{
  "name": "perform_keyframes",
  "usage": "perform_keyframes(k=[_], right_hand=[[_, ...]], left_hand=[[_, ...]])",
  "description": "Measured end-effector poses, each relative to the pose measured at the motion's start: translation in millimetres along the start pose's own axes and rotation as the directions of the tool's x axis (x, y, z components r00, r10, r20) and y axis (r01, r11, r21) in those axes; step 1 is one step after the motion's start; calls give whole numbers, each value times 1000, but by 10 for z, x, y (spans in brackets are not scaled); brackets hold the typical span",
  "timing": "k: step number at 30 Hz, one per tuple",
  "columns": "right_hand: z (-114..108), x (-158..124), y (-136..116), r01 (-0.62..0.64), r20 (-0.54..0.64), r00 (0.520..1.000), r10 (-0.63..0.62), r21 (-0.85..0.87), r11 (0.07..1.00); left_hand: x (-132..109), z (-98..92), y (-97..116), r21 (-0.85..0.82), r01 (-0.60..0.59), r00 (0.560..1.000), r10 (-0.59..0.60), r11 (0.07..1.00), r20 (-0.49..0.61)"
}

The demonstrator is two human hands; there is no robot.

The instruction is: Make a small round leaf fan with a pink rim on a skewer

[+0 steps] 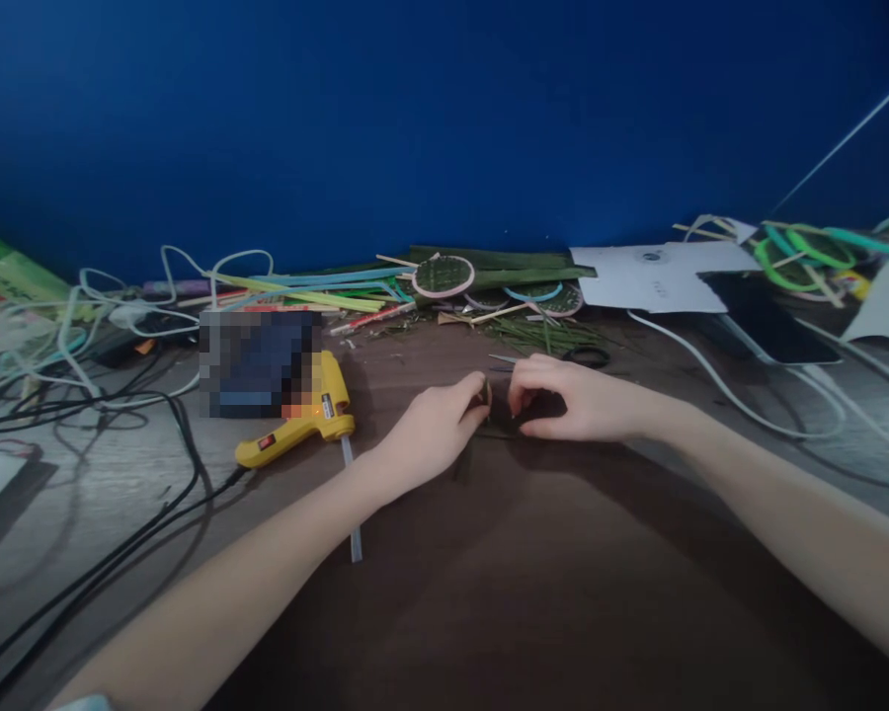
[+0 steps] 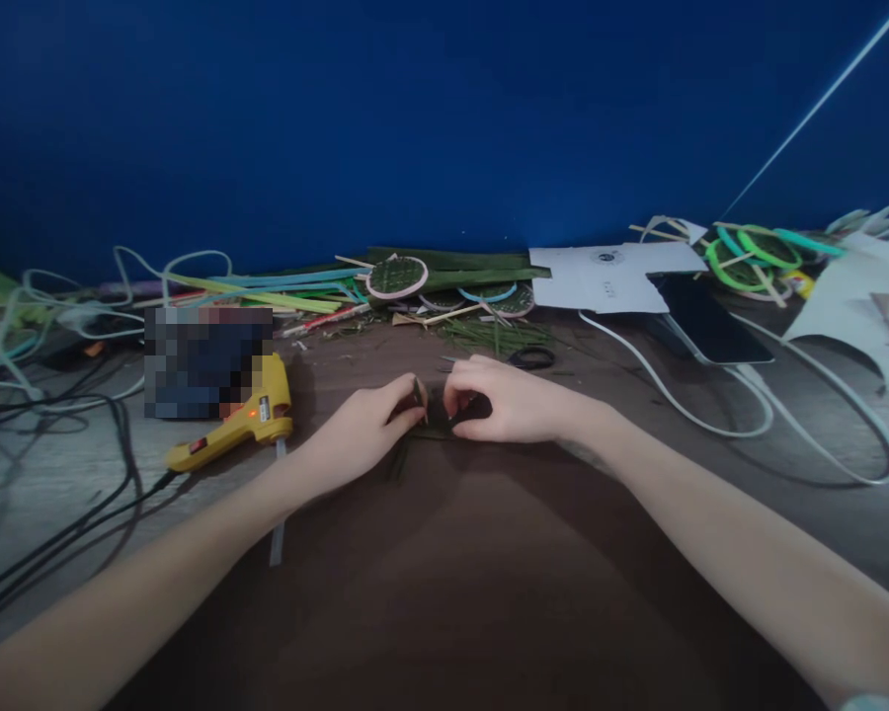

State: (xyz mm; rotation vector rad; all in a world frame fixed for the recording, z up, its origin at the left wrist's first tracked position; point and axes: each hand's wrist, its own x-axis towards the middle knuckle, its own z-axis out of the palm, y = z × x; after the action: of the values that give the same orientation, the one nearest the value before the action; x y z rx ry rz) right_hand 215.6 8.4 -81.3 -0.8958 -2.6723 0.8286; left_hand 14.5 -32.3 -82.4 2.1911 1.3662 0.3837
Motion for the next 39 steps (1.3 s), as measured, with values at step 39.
perform_keyframes(k=[39], right_hand=[[236, 95, -238, 98, -419, 908, -10, 189, 977]], left_hand=[[3, -6, -74, -172, -66, 998, 63, 983, -22]])
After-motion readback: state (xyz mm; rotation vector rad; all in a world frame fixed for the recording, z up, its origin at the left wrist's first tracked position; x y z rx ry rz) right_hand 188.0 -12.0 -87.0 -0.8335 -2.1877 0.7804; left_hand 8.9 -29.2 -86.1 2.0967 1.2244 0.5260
